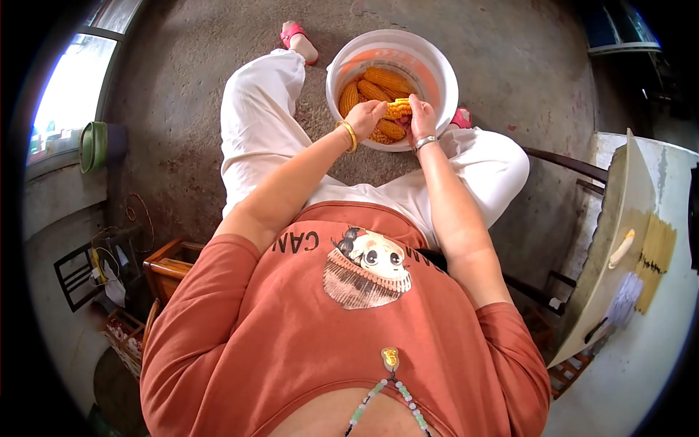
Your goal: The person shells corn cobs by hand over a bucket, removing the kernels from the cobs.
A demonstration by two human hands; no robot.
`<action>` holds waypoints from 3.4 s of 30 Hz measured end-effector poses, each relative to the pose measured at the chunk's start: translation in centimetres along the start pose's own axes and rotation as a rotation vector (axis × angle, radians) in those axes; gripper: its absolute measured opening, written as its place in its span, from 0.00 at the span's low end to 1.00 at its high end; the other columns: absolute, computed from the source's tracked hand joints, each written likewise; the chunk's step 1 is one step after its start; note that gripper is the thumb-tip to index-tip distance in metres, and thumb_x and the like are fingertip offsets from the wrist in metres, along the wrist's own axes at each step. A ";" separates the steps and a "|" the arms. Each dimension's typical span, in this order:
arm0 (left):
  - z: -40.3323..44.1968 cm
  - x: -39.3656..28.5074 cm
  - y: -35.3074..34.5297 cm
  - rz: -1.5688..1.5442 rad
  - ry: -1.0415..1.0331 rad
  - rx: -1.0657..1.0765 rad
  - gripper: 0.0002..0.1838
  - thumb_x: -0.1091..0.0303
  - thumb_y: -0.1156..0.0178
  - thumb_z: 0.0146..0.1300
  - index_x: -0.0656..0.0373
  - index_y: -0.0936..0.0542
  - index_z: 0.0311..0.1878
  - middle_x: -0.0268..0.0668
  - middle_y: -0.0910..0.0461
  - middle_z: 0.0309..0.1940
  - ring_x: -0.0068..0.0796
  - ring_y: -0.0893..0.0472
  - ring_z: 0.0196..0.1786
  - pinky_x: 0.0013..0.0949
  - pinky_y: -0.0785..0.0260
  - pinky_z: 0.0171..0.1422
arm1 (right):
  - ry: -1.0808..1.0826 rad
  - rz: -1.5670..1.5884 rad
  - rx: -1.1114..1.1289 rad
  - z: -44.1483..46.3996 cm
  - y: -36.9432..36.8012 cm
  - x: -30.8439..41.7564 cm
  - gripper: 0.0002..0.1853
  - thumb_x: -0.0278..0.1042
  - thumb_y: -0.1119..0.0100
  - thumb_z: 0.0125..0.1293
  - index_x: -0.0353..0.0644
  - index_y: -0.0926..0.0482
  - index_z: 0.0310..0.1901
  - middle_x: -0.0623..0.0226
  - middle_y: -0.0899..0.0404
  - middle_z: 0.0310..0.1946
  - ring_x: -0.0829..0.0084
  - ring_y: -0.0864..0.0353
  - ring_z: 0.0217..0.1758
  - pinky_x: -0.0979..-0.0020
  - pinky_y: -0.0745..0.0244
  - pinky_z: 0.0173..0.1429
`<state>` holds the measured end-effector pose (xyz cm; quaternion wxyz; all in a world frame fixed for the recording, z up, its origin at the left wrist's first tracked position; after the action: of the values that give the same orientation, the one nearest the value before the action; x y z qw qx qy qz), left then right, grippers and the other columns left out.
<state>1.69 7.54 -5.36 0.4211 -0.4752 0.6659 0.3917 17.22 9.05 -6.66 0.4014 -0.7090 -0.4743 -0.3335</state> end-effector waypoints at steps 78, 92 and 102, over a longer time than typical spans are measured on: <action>0.4 0.1 -0.5 0.081 0.248 0.163 0.25 0.46 0.53 0.68 0.61 0.19 0.42 0.28 0.31 0.15 0.18 0.33 0.14 0.25 0.43 0.16 | 0.114 -0.134 0.032 -0.2 -0.2 0.0 0.17 0.45 0.39 0.62 0.39 0.29 0.38 0.66 0.25 0.31 0.77 0.22 0.28 0.74 0.20 0.27; -0.2 -1.3 0.2 0.022 0.362 0.072 0.26 0.49 0.57 0.69 0.63 0.20 0.45 0.39 0.23 0.31 0.25 0.25 0.23 0.28 0.30 0.26 | 0.099 -0.128 0.027 0.0 0.1 -0.5 0.17 0.45 0.39 0.61 0.39 0.29 0.38 0.67 0.24 0.29 0.77 0.23 0.27 0.75 0.21 0.26; -0.7 -1.0 0.3 -0.201 0.291 0.160 0.21 0.48 0.54 0.69 0.58 0.23 0.39 0.31 0.26 0.22 0.16 0.35 0.14 0.21 0.45 0.16 | 0.001 -0.029 -0.068 0.7 0.8 -0.6 0.18 0.45 0.39 0.61 0.39 0.30 0.37 0.63 0.23 0.28 0.73 0.22 0.22 0.73 0.20 0.25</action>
<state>1.47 7.26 -4.17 0.3940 -0.5559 0.6978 0.2207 17.82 9.20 -7.70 0.3725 -0.7151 -0.4729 -0.3553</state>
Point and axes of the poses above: each hand's wrist, its own z-axis towards the middle knuckle, its own y-axis out of the back of the hand, x = y × z, the point moved 6 cm from there along z, towards the middle knuckle
